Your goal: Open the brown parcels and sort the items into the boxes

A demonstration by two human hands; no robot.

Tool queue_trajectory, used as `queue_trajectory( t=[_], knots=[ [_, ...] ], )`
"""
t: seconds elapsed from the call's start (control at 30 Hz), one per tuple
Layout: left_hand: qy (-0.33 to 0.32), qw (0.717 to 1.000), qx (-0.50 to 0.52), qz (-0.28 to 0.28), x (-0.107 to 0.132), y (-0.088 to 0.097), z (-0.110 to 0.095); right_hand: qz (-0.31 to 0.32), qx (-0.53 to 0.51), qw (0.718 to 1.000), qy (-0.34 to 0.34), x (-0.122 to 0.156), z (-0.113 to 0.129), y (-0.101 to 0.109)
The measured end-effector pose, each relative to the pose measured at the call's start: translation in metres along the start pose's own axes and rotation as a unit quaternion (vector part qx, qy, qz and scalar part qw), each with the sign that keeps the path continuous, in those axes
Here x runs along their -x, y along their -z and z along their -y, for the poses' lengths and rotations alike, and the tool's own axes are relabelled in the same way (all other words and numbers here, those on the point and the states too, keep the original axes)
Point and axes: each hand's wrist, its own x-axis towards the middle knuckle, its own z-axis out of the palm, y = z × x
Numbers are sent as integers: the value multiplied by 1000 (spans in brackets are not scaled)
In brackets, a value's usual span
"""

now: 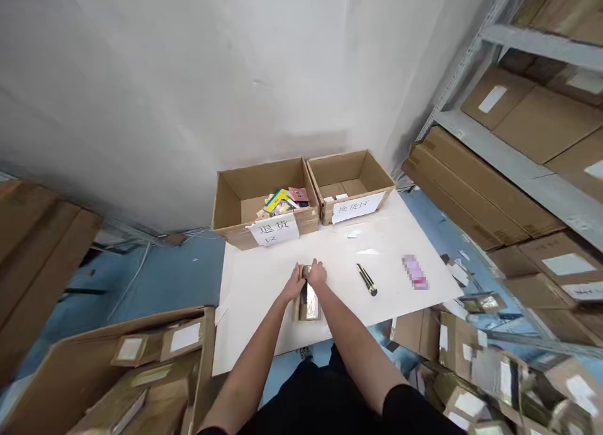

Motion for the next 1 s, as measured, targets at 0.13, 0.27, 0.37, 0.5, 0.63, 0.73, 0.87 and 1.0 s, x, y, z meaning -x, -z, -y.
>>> queue_trajectory(
  t=[0.13,0.27,0.37,0.5,0.63,0.73,0.87,1.0],
  knots=[
    [15,1000,-11,-9,-1,-10,-6,52,8,998,42,-13,-5,12],
    [27,999,-42,-7,0,-17,-12,73,0,996,48,-21,-12,18],
    [30,998,-51,-5,2,-19,-16,88,-16,994,55,-24,-18,21],
    [26,998,-60,-5,3,-20,-20,101,-49,991,67,-28,-24,26],
    [26,997,-70,-7,4,-21,-21,111,-97,986,74,-28,-32,28],
    [14,997,-81,6,6,-22,-21,116,-135,981,73,-28,-38,29],
    [17,996,-81,8,8,-19,-26,104,-177,977,66,-27,-36,27],
    [-19,991,-131,11,3,10,-37,77,-251,964,43,-15,-39,10]
  ],
)
